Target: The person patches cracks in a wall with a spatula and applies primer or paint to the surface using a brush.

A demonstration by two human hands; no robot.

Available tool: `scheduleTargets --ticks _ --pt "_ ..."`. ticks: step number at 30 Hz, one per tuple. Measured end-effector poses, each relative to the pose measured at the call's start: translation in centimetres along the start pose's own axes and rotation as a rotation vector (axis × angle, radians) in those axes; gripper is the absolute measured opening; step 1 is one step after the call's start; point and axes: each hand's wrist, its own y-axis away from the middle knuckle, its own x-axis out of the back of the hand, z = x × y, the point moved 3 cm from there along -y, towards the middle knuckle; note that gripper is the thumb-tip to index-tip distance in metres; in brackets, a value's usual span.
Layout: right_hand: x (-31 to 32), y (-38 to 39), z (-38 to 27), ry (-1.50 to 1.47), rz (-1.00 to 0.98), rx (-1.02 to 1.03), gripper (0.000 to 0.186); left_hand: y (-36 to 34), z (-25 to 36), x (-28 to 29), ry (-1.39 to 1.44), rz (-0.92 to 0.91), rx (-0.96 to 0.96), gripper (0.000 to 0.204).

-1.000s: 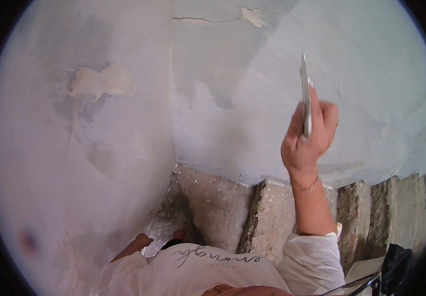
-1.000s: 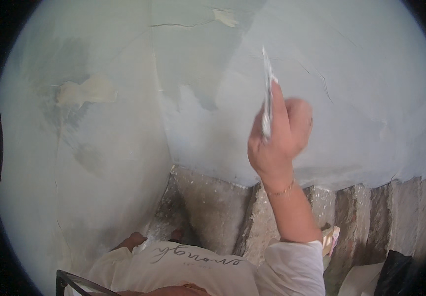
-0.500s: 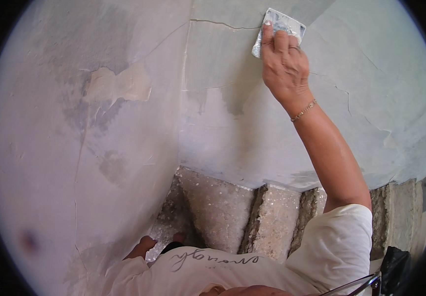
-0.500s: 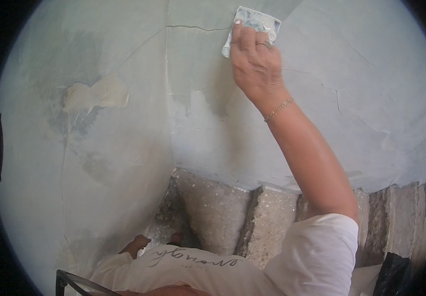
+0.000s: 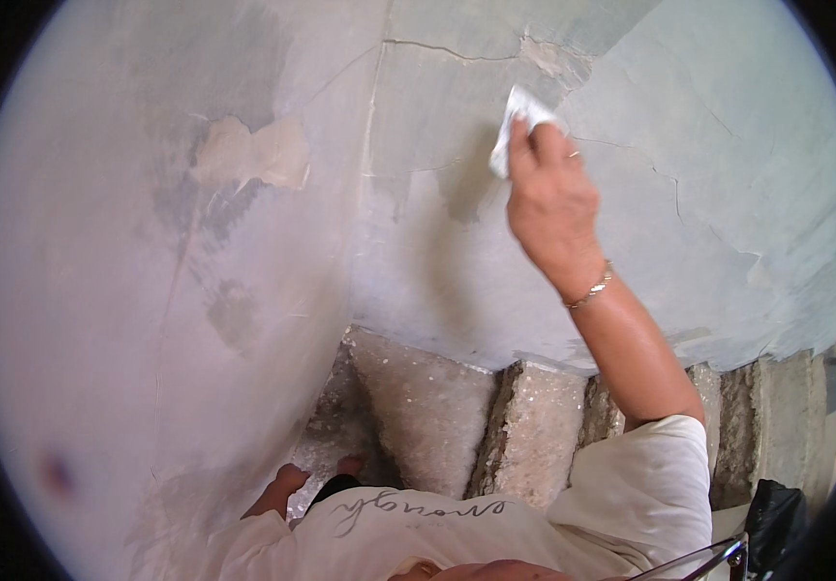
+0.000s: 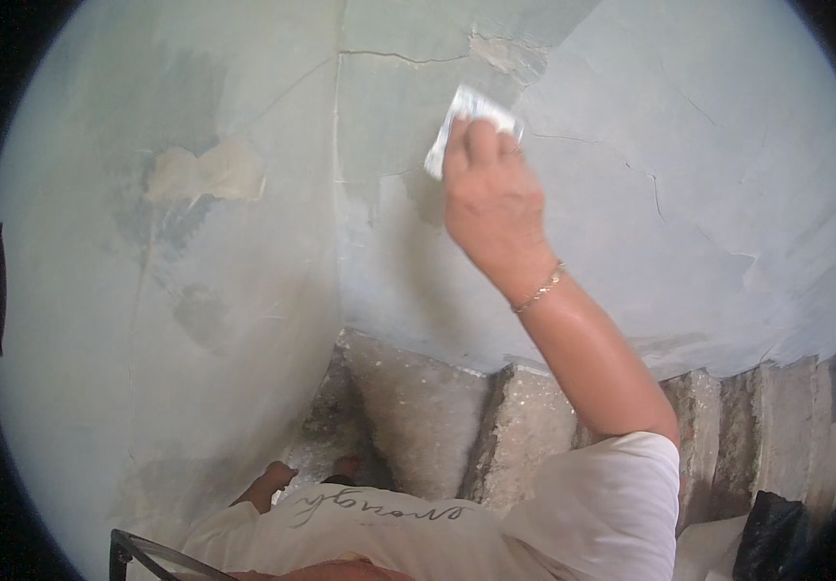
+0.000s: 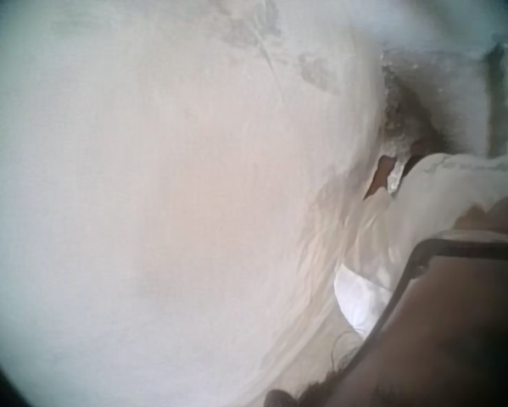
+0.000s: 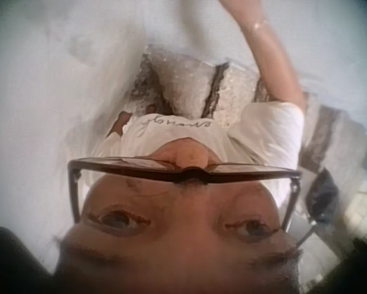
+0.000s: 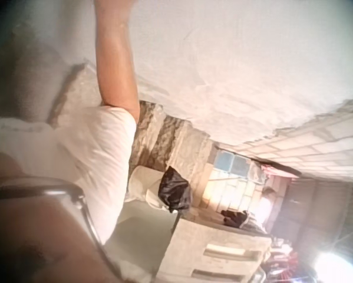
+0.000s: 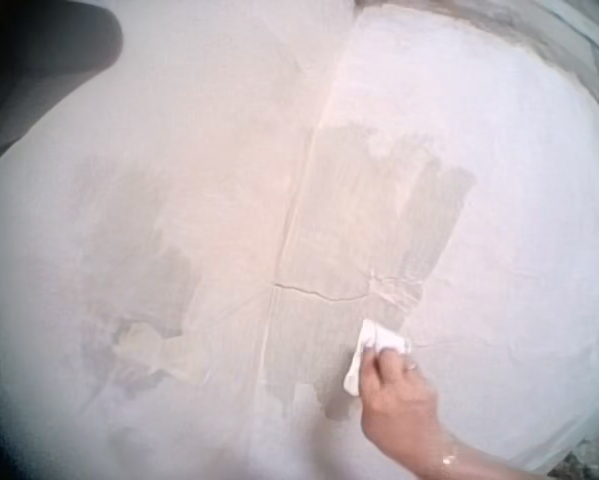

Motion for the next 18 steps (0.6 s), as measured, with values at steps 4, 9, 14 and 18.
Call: scheduleTargets --ticks 4,9,14,18 --pt "0.4 -4.4 3.7 0.180 0.232 -0.004 0.040 0.5 -0.8 -0.3 0.005 -0.009 0.088 0.051" --pt "-4.8 -3.1 1.6 0.122 -0.098 -0.006 0.031 -1.5 -0.1 0.3 -0.137 0.027 -0.092 0.048" --pt "-1.9 -0.4 -1.2 -0.008 -0.063 0.071 0.031 -2.2 1.5 0.2 -0.202 -0.009 -0.198 0.047" --pt "-0.1 -4.8 2.6 0.086 0.222 0.021 0.029 0.0 1.1 0.1 -0.069 -0.022 -0.039 0.047"
